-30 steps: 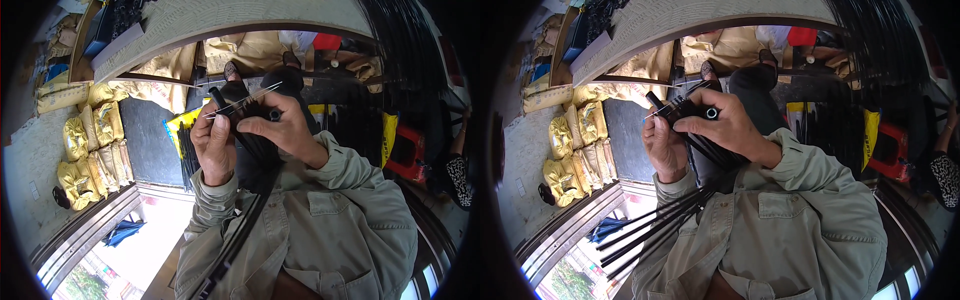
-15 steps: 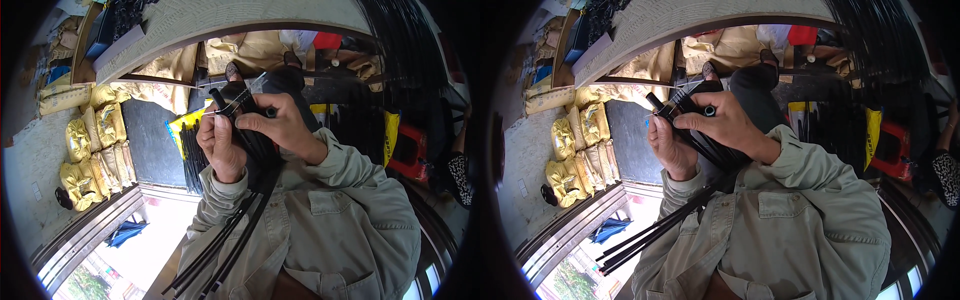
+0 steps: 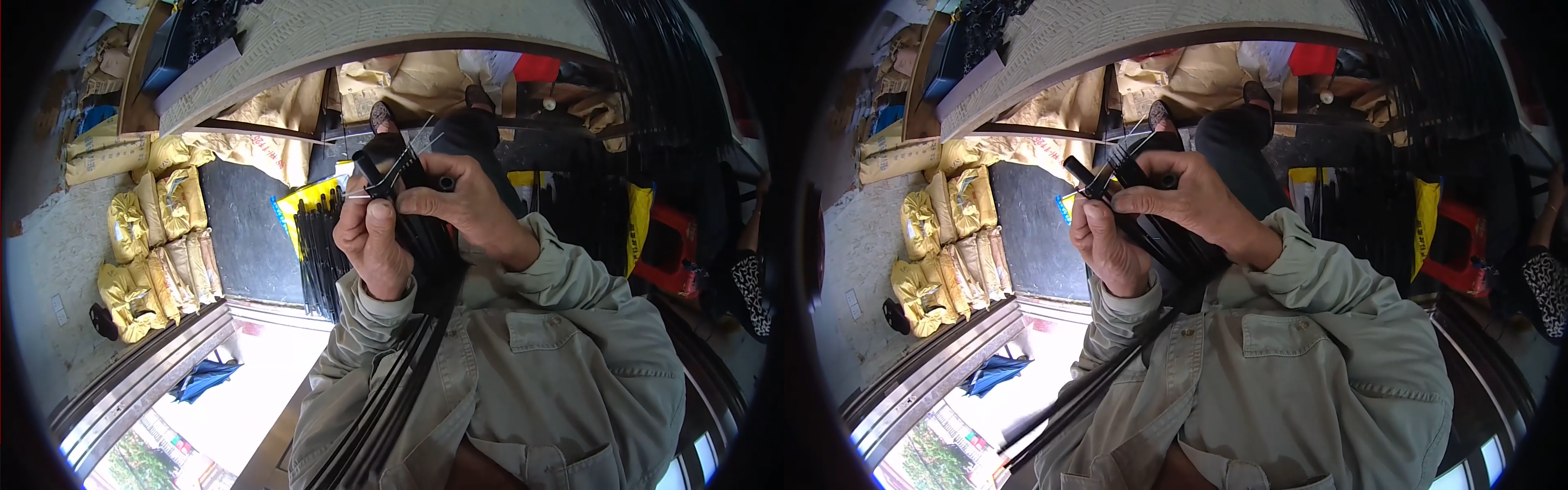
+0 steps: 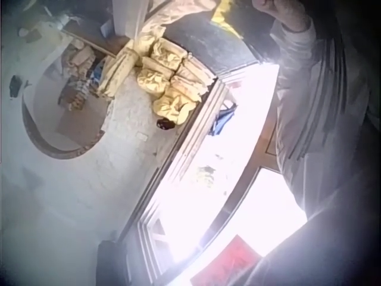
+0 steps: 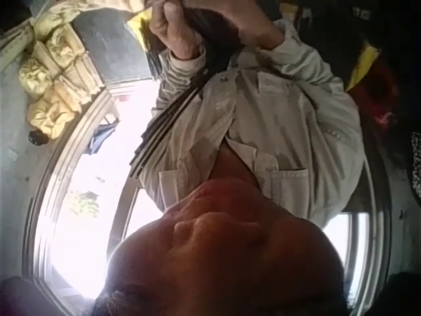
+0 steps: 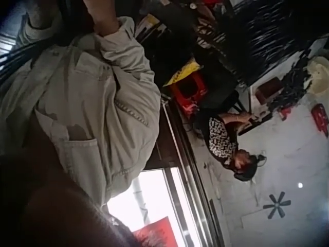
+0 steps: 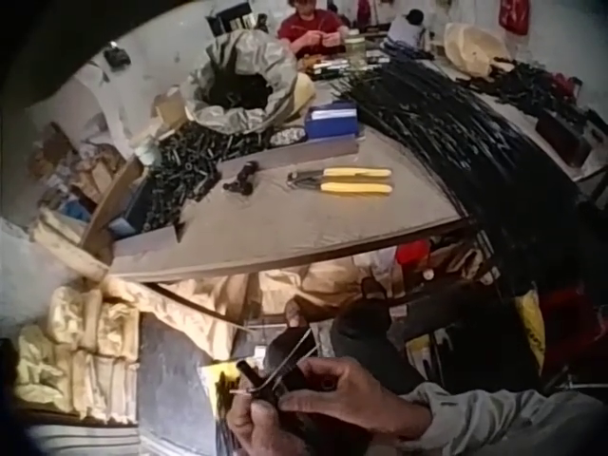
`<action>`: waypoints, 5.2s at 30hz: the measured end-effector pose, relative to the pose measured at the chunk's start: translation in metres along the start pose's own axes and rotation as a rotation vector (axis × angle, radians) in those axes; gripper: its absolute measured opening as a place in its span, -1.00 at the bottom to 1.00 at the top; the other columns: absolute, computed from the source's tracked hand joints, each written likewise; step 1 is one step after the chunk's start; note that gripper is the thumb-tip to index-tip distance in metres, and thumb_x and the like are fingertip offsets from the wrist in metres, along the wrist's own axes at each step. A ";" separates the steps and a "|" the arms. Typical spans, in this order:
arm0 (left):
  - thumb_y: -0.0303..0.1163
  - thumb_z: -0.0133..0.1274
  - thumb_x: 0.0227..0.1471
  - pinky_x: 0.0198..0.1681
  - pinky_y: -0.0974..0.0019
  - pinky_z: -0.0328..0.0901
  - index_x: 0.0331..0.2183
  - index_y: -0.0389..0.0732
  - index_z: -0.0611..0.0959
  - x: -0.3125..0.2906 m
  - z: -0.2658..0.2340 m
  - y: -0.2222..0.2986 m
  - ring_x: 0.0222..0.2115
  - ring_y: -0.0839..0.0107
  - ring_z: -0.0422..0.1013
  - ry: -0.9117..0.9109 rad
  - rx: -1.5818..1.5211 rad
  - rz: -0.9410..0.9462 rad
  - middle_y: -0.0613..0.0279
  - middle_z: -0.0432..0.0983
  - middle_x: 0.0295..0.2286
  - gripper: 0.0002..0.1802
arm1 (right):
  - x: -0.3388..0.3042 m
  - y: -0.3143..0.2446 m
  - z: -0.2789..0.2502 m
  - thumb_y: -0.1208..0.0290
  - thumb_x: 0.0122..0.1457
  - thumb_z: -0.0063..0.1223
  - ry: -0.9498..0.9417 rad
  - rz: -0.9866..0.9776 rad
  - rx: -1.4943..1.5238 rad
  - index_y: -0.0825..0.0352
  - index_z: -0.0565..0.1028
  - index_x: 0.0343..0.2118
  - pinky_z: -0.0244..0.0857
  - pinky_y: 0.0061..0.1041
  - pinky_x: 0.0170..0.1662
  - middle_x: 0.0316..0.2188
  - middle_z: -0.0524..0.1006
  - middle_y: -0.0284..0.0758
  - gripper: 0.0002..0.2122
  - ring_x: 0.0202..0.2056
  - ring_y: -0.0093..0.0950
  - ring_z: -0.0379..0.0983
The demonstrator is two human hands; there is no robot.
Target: Manually attaching and crimping plastic connectors onto the ends of black rods at an assembly station.
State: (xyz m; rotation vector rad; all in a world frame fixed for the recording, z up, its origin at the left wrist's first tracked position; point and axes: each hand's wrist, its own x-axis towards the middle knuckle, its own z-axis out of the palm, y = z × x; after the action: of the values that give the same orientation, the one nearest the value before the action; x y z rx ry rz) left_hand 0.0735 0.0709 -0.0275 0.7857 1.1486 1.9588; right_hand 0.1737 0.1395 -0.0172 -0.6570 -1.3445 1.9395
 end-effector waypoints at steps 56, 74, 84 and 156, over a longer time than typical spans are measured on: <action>-0.61 0.04 -0.09 -0.31 0.62 0.23 -0.19 -0.32 0.48 0.001 0.010 0.017 -0.46 0.69 0.32 0.187 -0.396 -0.254 0.38 0.44 -0.46 -0.68 | 0.070 -0.097 0.009 0.64 -0.06 0.04 -0.523 -0.349 -1.012 0.36 0.28 -0.01 0.28 -0.64 -0.32 -0.34 0.45 -0.30 -0.53 -0.42 -0.62 0.34; -0.50 -0.05 0.01 -0.24 0.54 0.22 -0.24 -0.36 0.51 0.007 0.000 0.027 -0.36 0.61 0.34 0.098 -0.436 -0.266 0.28 0.46 -0.35 -0.77 | 0.002 -0.013 0.016 0.50 -0.14 0.22 0.137 -0.332 -0.402 0.33 0.03 0.08 0.19 -0.61 -0.16 -0.19 0.29 -0.31 -0.27 -0.19 -0.60 0.25; -0.46 -0.07 0.04 -0.18 0.52 0.21 -0.20 -0.38 0.49 -0.003 -0.002 0.020 -0.33 0.59 0.34 0.190 -0.382 -0.187 0.26 0.46 -0.33 -0.74 | 0.004 0.009 0.044 0.50 -0.03 0.11 0.154 -0.107 0.174 0.37 0.23 -0.14 0.19 -0.70 -0.24 -0.32 0.37 -0.39 -0.61 -0.31 -0.66 0.29; -0.64 0.04 -0.13 -0.23 0.42 0.28 -0.22 -0.40 0.46 0.003 -0.020 0.038 -0.35 0.46 0.39 0.235 -0.055 0.235 0.13 0.46 -0.32 -0.67 | 0.010 0.012 0.057 0.64 -0.04 0.06 -0.009 -0.276 0.079 0.47 0.42 -0.38 0.26 -0.69 -0.27 -0.41 0.47 -0.33 -0.86 -0.37 -0.64 0.39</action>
State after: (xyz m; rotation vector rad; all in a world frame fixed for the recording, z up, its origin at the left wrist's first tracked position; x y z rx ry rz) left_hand 0.0458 0.0508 -0.0017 0.7013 1.1734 2.3184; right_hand 0.1229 0.1097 -0.0093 -0.4020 -1.2829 1.7640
